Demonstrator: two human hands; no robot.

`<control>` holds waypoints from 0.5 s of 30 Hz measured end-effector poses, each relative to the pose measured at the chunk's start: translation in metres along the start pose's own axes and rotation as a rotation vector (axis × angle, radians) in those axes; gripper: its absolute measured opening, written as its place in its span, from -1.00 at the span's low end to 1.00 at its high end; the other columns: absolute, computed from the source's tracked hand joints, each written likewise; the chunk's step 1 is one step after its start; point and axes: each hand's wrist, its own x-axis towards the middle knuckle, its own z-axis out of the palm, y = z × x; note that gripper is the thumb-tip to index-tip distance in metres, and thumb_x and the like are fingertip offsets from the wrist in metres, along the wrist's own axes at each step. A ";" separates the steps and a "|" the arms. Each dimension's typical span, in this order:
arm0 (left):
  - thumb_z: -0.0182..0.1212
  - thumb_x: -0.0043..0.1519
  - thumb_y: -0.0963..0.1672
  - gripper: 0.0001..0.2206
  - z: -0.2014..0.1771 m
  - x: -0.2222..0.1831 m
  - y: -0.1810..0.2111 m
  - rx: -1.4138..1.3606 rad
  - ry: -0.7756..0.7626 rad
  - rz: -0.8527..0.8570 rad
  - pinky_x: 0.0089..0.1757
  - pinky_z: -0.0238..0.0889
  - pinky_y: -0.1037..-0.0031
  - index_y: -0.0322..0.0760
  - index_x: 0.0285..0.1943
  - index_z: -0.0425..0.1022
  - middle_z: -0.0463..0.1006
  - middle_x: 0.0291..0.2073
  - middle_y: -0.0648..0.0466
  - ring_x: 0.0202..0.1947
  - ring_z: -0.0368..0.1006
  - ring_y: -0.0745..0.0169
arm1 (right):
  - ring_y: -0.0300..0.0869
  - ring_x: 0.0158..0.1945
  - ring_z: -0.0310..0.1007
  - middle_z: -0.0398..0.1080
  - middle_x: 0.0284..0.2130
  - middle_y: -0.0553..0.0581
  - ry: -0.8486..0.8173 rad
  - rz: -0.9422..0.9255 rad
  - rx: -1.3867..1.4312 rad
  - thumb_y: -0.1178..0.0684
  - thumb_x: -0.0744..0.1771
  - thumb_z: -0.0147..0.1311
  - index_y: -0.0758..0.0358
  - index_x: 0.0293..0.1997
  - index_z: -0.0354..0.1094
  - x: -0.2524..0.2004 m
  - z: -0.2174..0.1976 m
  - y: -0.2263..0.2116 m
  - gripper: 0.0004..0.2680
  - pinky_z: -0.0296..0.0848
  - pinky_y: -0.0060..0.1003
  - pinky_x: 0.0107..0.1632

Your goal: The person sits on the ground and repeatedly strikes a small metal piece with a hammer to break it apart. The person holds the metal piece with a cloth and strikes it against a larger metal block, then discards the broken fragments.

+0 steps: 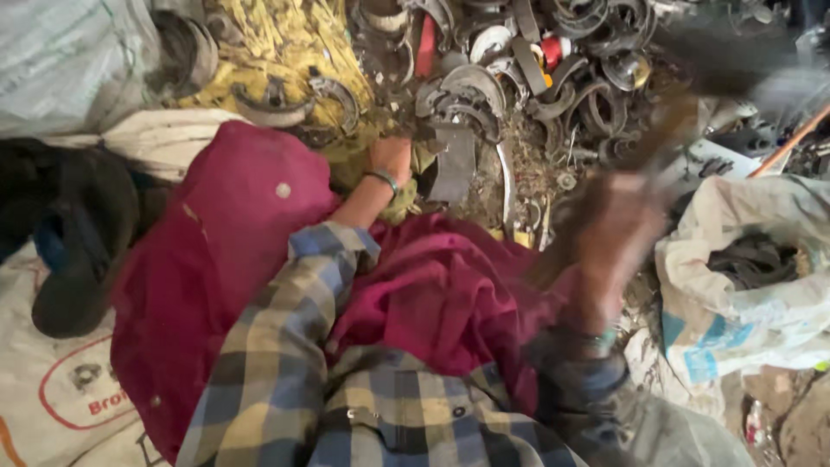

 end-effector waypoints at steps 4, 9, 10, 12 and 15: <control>0.34 -0.05 -0.17 -0.91 0.005 -0.007 0.002 0.019 -0.011 -0.031 -0.27 0.49 0.08 -0.18 -0.39 0.66 0.68 -0.35 -0.12 -0.28 0.64 -0.12 | 0.15 -0.31 0.53 0.47 -0.31 0.44 0.195 -0.344 0.061 -0.12 0.43 -0.01 0.47 0.17 0.20 0.013 -0.008 0.010 -0.64 0.47 0.00 -0.30; 0.32 -0.04 -0.15 -0.90 0.023 -0.002 -0.003 0.007 -0.050 -0.022 -0.24 0.49 0.10 -0.19 -0.37 0.66 0.68 -0.34 -0.15 -0.27 0.64 -0.14 | 0.14 -0.34 0.52 0.47 -0.34 0.44 -0.103 -0.191 -0.329 -0.14 0.44 -0.04 0.52 0.12 0.21 -0.048 0.065 0.058 -0.63 0.47 -0.01 -0.33; 0.33 -0.05 -0.14 -0.89 0.026 -0.002 -0.005 0.010 -0.064 -0.019 -0.23 0.49 0.11 -0.20 -0.37 0.66 0.67 -0.34 -0.15 -0.26 0.64 -0.14 | 0.14 -0.34 0.52 0.47 -0.35 0.44 -0.257 -0.079 -0.427 -0.14 0.44 -0.04 0.53 0.11 0.21 -0.064 0.081 0.066 -0.63 0.47 -0.02 -0.33; 0.31 0.04 -0.13 -0.90 0.027 0.000 -0.007 -0.024 -0.023 -0.043 -0.24 0.48 0.08 -0.21 -0.34 0.66 0.67 -0.32 -0.15 -0.25 0.64 -0.15 | 0.13 -0.36 0.52 0.47 -0.36 0.44 -0.543 0.119 -0.560 -0.15 0.44 -0.05 0.54 0.09 0.22 -0.088 0.095 0.077 -0.62 0.47 -0.02 -0.34; 0.28 0.22 -0.14 -0.91 0.015 0.013 -0.011 -0.063 0.098 -0.084 -0.26 0.47 0.01 -0.19 -0.27 0.67 0.68 -0.29 -0.15 -0.24 0.64 -0.16 | 0.13 -0.37 0.51 0.46 -0.38 0.44 -0.455 0.260 -0.433 -0.16 0.44 -0.07 0.57 0.06 0.22 -0.087 0.078 0.084 -0.61 0.47 -0.02 -0.36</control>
